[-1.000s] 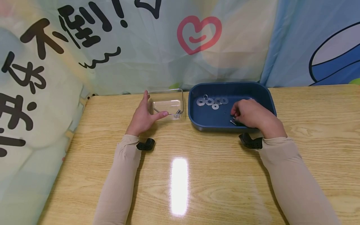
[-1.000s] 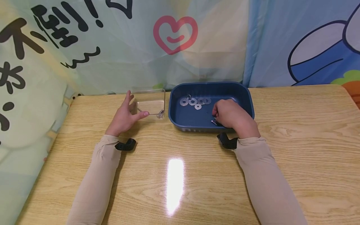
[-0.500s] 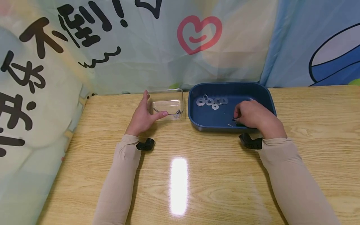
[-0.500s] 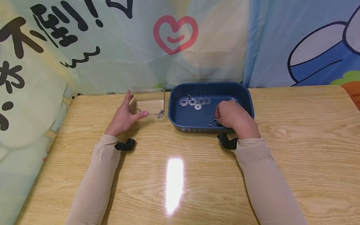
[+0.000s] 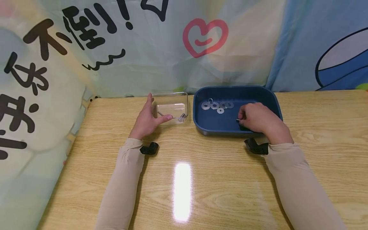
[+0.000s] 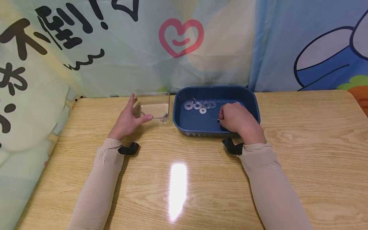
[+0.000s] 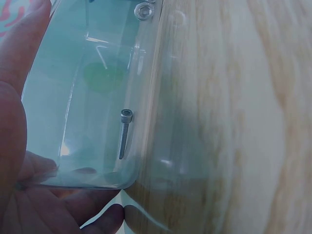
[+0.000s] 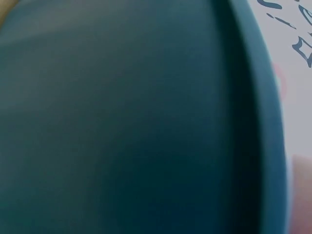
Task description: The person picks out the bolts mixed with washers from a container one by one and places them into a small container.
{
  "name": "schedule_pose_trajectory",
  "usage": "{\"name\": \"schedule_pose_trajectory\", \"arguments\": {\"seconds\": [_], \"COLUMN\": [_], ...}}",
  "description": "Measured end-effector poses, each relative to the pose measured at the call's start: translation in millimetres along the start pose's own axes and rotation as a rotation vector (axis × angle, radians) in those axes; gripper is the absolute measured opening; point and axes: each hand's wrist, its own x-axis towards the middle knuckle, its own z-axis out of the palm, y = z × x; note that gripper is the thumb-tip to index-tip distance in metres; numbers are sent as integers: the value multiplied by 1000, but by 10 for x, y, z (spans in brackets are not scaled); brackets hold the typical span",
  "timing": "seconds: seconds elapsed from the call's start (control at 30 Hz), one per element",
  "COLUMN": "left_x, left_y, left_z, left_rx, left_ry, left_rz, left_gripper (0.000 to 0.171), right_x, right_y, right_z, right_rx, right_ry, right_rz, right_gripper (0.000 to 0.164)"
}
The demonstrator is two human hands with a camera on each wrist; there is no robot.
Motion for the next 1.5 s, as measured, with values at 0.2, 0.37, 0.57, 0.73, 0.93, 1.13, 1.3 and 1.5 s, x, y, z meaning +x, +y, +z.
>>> {"name": "schedule_pose_trajectory", "arguments": {"seconds": [0.2,0.37,0.57,0.73,0.93,1.13,1.3,1.5], "left_x": [10,7,15,20,15,24,29,23], "left_y": [6,5,-2,-13,-13,-2,-6,-12], "left_z": [8,6,17,11,8,5,6,12], "left_rx": [-2,2,-5,-10,-6,-7,-2,1], "left_ry": [1,1,-1,-1,-4,-4,-4,-3], "left_rz": [-2,1,5,4,0,6,3,-1], "left_gripper": [121,121,121,121,122,123,122,122], "right_x": [-13,-15,-22,-26,-20,-17,-9,0], "right_y": [-15,-41,-69,-117,-167,-241,-322,-427], "right_z": [-12,-12,-3,-2,2,0,16,33], "right_rx": [13,12,26,9,13,17,26,53], "right_ry": [51,85,116,155,183,223,254,304], "right_rz": [-15,-19,-29,-40,-39,-45,-55,-74], "right_gripper": [14,13,13,14,15,15,17,19]}}
